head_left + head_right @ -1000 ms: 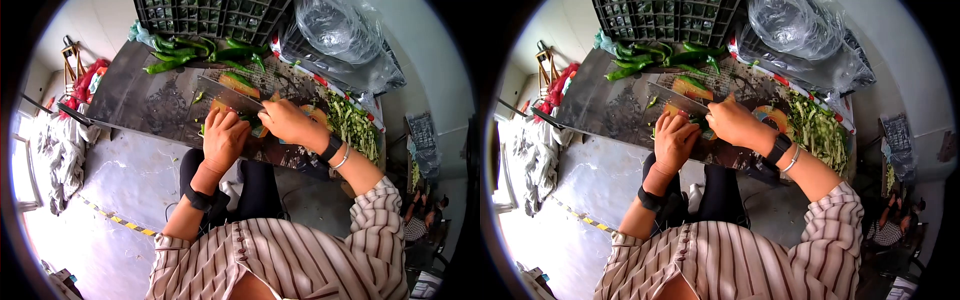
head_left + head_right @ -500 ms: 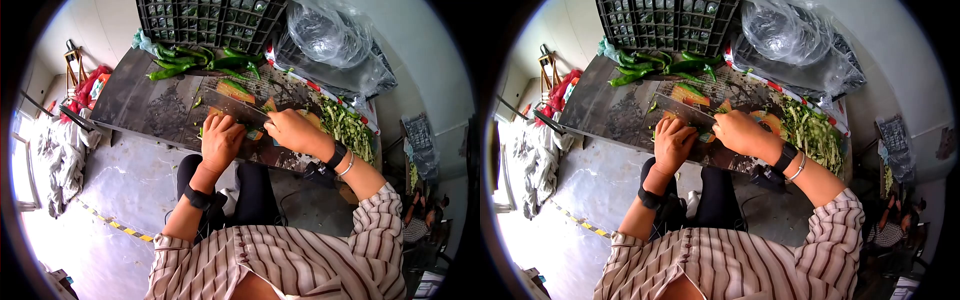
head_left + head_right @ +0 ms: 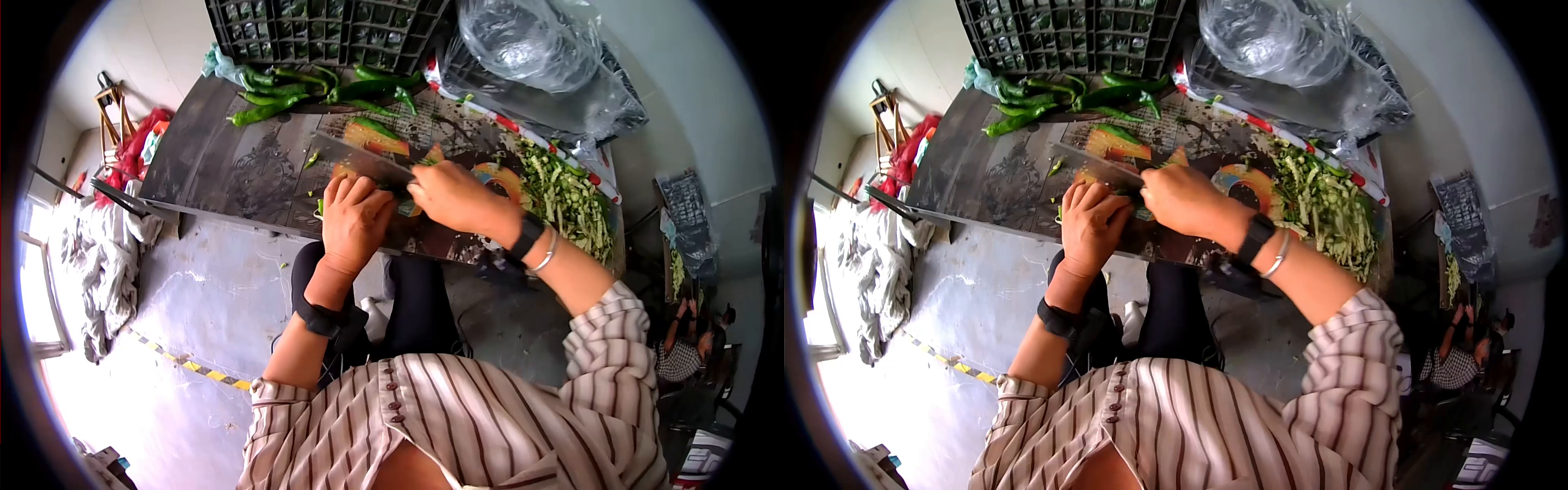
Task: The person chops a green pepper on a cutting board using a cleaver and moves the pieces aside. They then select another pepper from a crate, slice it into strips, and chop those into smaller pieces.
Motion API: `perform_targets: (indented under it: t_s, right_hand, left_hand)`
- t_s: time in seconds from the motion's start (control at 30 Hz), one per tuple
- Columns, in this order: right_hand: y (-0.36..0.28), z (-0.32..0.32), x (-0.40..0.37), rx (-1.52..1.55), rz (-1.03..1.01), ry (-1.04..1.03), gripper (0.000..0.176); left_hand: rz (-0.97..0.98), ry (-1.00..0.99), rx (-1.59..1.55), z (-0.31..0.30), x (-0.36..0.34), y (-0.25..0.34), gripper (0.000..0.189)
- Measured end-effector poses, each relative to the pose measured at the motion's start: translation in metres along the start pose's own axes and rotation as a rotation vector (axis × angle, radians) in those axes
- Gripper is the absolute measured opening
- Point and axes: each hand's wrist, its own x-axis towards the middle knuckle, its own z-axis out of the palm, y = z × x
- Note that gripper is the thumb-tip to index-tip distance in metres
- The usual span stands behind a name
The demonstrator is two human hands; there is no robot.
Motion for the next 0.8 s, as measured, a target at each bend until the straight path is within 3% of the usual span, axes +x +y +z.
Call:
perform_targets:
  t_s: [0.33, 0.73, 0.8]
  right_hand:
    - [0.012, -0.003, 0.015, -0.026, -0.012, 0.116, 0.025]
    - [0.003, -0.018, -0.009, -0.03, 0.048, -0.096, 0.029]
    - [0.002, -0.023, -0.007, 0.033, 0.169, -0.158, 0.028]
  left_hand:
    - [0.028, 0.019, -0.016, -0.004, -0.001, -0.007, 0.013]
    - [-0.004, -0.013, -0.039, -0.005, -0.003, -0.003, 0.011]
    - [-0.018, -0.019, -0.043, -0.004, -0.004, -0.004, 0.011]
